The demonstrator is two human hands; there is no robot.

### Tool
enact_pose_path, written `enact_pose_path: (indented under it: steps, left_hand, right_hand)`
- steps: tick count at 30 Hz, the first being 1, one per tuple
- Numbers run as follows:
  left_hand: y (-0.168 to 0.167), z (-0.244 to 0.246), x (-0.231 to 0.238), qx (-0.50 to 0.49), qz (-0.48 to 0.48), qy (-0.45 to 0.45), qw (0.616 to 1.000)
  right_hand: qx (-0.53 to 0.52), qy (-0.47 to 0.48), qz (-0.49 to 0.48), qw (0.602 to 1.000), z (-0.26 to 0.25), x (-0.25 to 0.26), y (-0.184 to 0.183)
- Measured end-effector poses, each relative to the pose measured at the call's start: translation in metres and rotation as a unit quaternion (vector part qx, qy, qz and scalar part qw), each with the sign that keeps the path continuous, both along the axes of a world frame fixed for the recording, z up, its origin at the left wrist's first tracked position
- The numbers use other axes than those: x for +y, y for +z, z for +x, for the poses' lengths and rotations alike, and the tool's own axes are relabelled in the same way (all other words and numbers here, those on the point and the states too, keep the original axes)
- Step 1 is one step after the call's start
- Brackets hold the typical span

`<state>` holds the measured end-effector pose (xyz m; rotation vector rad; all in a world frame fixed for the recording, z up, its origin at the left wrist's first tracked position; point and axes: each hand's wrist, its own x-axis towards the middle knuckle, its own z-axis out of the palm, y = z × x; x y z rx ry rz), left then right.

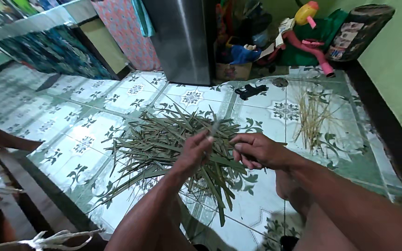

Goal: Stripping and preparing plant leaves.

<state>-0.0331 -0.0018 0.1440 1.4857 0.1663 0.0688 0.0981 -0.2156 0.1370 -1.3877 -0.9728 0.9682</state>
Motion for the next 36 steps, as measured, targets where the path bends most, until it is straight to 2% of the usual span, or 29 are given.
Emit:
enact_pose_path:
  steps: [2, 5, 7, 10, 12, 15, 17, 21, 26, 29, 31, 36]
  left_hand:
    - [0.002, -0.003, -0.009, 0.010, 0.003, -0.028, 1.000]
    - [0.011, -0.001, 0.016, -0.032, -0.037, 0.062, 0.997]
    - [0.010, 0.000, 0.030, -0.052, -0.048, 0.083, 0.994]
    - [0.004, -0.005, 0.008, 0.013, -0.024, 0.007, 1.000]
    - [0.007, -0.004, 0.002, 0.019, -0.017, -0.024, 0.999]
    - [0.016, -0.003, 0.031, -0.050, -0.055, 0.057, 0.996]
    - [0.017, -0.005, 0.042, -0.075, -0.062, 0.079, 0.992]
    - [0.012, -0.009, 0.024, -0.025, -0.033, 0.017, 0.999]
    - [0.019, -0.012, 0.058, -0.107, -0.067, 0.102, 0.987]
    - [0.008, -0.014, 0.049, -0.074, -0.058, 0.059, 0.994]
    - [0.012, -0.014, 0.043, -0.059, -0.062, 0.045, 0.995]
    - [0.028, -0.023, 0.079, -0.165, -0.085, 0.153, 0.971]
  right_hand:
    - [-0.059, -0.017, 0.001, 0.998, -0.002, -0.001, 0.000]
    - [-0.142, -0.022, -0.001, 0.990, 0.001, -0.011, 0.001]
    - [-0.155, -0.022, 0.000, 0.988, 0.004, -0.015, 0.002]
    - [-0.167, -0.025, -0.004, 0.986, 0.002, -0.013, 0.000]
    - [-0.182, -0.024, 0.001, 0.983, 0.002, -0.013, -0.002]
    - [-0.175, -0.010, 0.006, 0.985, 0.008, -0.019, -0.003]
    - [-0.162, -0.005, 0.005, 0.987, 0.014, -0.020, -0.003]
    - [-0.153, 0.010, 0.002, 0.988, 0.016, -0.019, -0.005]
    - [-0.139, 0.017, -0.004, 0.990, 0.023, -0.026, -0.007]
    - [-0.137, 0.026, -0.016, 0.990, 0.024, -0.023, -0.010]
    - [-0.134, 0.036, -0.015, 0.990, 0.024, -0.024, -0.010]
    - [-0.137, 0.040, -0.031, 0.989, 0.030, -0.033, -0.011]
